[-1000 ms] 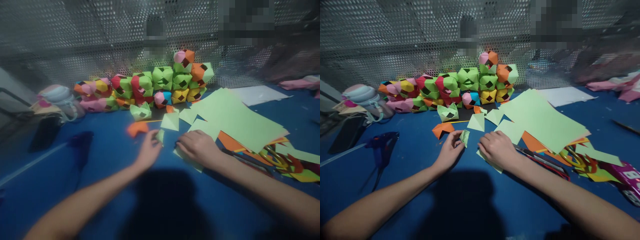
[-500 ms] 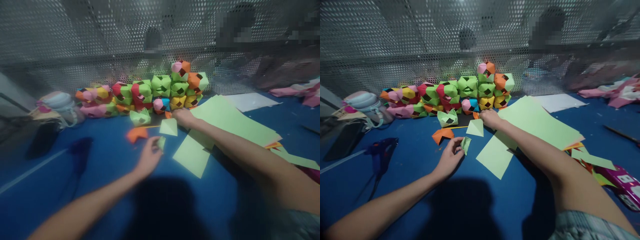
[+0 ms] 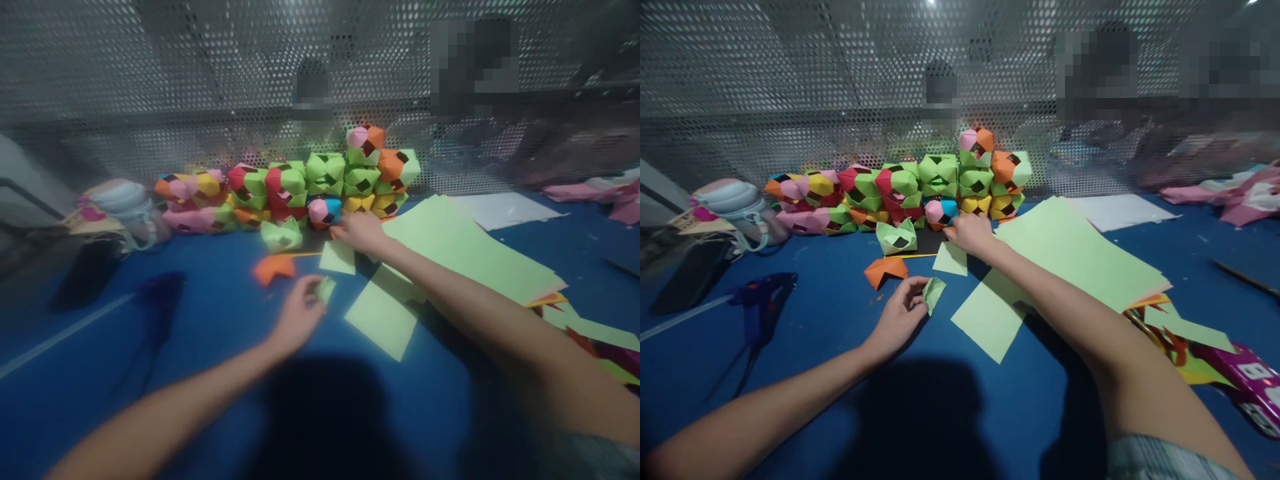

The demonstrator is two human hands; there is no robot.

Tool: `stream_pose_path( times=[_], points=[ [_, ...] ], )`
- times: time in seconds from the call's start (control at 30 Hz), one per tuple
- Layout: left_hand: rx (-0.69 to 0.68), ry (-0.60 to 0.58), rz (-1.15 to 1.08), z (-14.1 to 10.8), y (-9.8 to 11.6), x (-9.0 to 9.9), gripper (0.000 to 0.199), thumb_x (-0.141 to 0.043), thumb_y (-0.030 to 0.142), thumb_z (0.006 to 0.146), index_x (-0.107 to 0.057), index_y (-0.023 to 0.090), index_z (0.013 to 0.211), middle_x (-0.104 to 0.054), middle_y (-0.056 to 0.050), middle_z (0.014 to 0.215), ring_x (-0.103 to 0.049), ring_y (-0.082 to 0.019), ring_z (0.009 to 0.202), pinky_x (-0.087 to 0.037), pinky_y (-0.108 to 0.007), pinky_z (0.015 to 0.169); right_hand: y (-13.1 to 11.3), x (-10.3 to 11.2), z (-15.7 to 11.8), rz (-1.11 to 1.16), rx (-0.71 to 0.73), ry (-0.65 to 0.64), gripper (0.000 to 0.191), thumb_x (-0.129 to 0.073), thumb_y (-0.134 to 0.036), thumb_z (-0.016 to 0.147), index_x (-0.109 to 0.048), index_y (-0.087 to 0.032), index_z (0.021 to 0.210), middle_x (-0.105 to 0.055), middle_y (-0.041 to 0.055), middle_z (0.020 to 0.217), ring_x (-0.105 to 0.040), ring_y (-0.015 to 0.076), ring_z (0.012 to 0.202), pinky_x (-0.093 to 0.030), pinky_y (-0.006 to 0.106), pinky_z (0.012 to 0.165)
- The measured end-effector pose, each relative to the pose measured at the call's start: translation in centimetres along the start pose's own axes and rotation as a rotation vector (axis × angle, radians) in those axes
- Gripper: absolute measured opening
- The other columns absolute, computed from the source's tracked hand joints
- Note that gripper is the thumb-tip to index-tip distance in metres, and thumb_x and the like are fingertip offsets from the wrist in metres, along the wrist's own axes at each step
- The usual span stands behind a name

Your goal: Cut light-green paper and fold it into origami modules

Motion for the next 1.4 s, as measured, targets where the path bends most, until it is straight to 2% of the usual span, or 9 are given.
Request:
stream_pose_path(
  times=[0.17,0.43,0.5,0.7,0.93,1.07,1.2,1.33,1.4],
  points=[
    [0.012,-0.034,0.031,-0.4,0.0,-0.5,0.041,-0.052,0.007,0.074,-0.053,0.019,0.112,-0.057,-0.008,0.118,-0.057,-0.018,0.098,-0.047,-0.034,0.086,-2.1,-1.0,1.4,0.034,-0.009,-0.013,0.031,-0.043,-0.029,0.088,-0.069,-0.013,0.093,-0.07,0.0169,0.092,-0.063,0.0266,0.087,-0.038,0.035,0.074],
    [-0.163,-0.121,0.228,-1.2,2.0,-1.8,0.041,-0.053,0.01,0.073,-0.053,0.018,0.114,-0.057,-0.009,0.118,-0.056,-0.02,0.102,-0.046,-0.037,0.092,-1.0,1.0,0.1,0.018,0.012,0.073,0.035,-0.04,-0.032,0.09,-0.064,-0.009,0.103,-0.064,0.0204,0.104,-0.056,0.0335,0.098,-0.036,0.04,0.077],
    [-0.154,-0.136,0.254,-1.3,1.9,-2.0,0.042,-0.054,0.012,0.074,-0.052,0.018,0.115,-0.057,-0.009,0.117,-0.057,-0.02,0.097,-0.047,-0.036,0.088,-2.8,1.4,-0.6,0.084,0.12,0.078,0.032,-0.041,-0.031,0.09,-0.063,-0.012,0.103,-0.064,0.0167,0.104,-0.056,0.0294,0.095,-0.036,0.036,0.074],
    [-0.137,-0.157,0.29,-1.4,1.7,-2.0,0.043,-0.054,0.014,0.074,-0.053,0.02,0.116,-0.058,-0.007,0.117,-0.056,-0.02,0.096,-0.046,-0.037,0.089,-12.2,2.6,-3.0,0.31,0.634,0.031,0.031,-0.05,-0.03,0.09,-0.056,-0.014,0.116,-0.062,0.0117,0.107,-0.055,0.0213,0.093,-0.035,0.028,0.071],
    [-0.163,-0.164,0.353,-1.4,2.0,-2.0,0.044,-0.054,0.014,0.073,-0.054,0.02,0.116,-0.06,-0.007,0.114,-0.057,-0.021,0.095,-0.046,-0.036,0.087,-15.4,2.3,-2.3,0.171,0.633,-0.041,0.027,-0.051,-0.035,0.09,-0.059,-0.013,0.104,-0.065,0.011,0.099,-0.059,0.0217,0.082,-0.03,0.028,0.059],
    [-0.163,-0.167,0.358,-1.4,2.1,-2.0,0.042,-0.054,0.014,0.073,-0.054,0.019,0.114,-0.06,-0.007,0.113,-0.057,-0.02,0.095,-0.047,-0.035,0.088,-14.0,3.6,-2.1,0.206,0.568,-0.033,0.031,-0.049,-0.04,0.092,-0.058,-0.015,0.107,-0.064,0.0104,0.105,-0.059,0.0218,0.088,-0.032,0.027,0.06],
    [-0.152,-0.167,0.316,-1.3,2.1,-2.0,0.04,-0.053,0.014,0.075,-0.054,0.018,0.114,-0.059,-0.008,0.115,-0.058,-0.02,0.096,-0.046,-0.036,0.089,-8.3,5.8,-2.4,0.224,0.393,0.016,0.028,-0.044,-0.036,0.093,-0.059,-0.017,0.107,-0.064,0.0091,0.11,-0.059,0.0227,0.094,-0.035,0.027,0.061],
    [-0.11,-0.146,0.198,-1.1,1.7,-1.8,0.041,-0.056,0.013,0.074,-0.053,0.019,0.115,-0.058,-0.009,0.117,-0.058,-0.019,0.095,-0.047,-0.036,0.088,-1.7,5.2,-6.0,0.202,0.247,-0.025,0.029,-0.05,-0.033,0.089,-0.058,-0.017,0.113,-0.064,0.0099,0.111,-0.06,0.0242,0.095,-0.041,0.03,0.069],
    [-0.056,-0.121,0.152,-0.9,1.3,-1.5,0.042,-0.057,0.014,0.074,-0.054,0.021,0.115,-0.057,-0.008,0.118,-0.058,-0.019,0.094,-0.047,-0.036,0.086,0.1,3.8,-9.2,0.186,0.248,-0.051,0.026,-0.052,-0.032,0.087,-0.061,-0.016,0.107,-0.066,0.0111,0.104,-0.062,0.0246,0.09,-0.045,0.032,0.069]
  ],
)
Point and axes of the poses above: each hand's wrist, its own z-axis towards the middle knuckle, its own x-axis out of the back of the hand, y = z × x, the point moved 9 cm from there along z, towards the middle knuckle
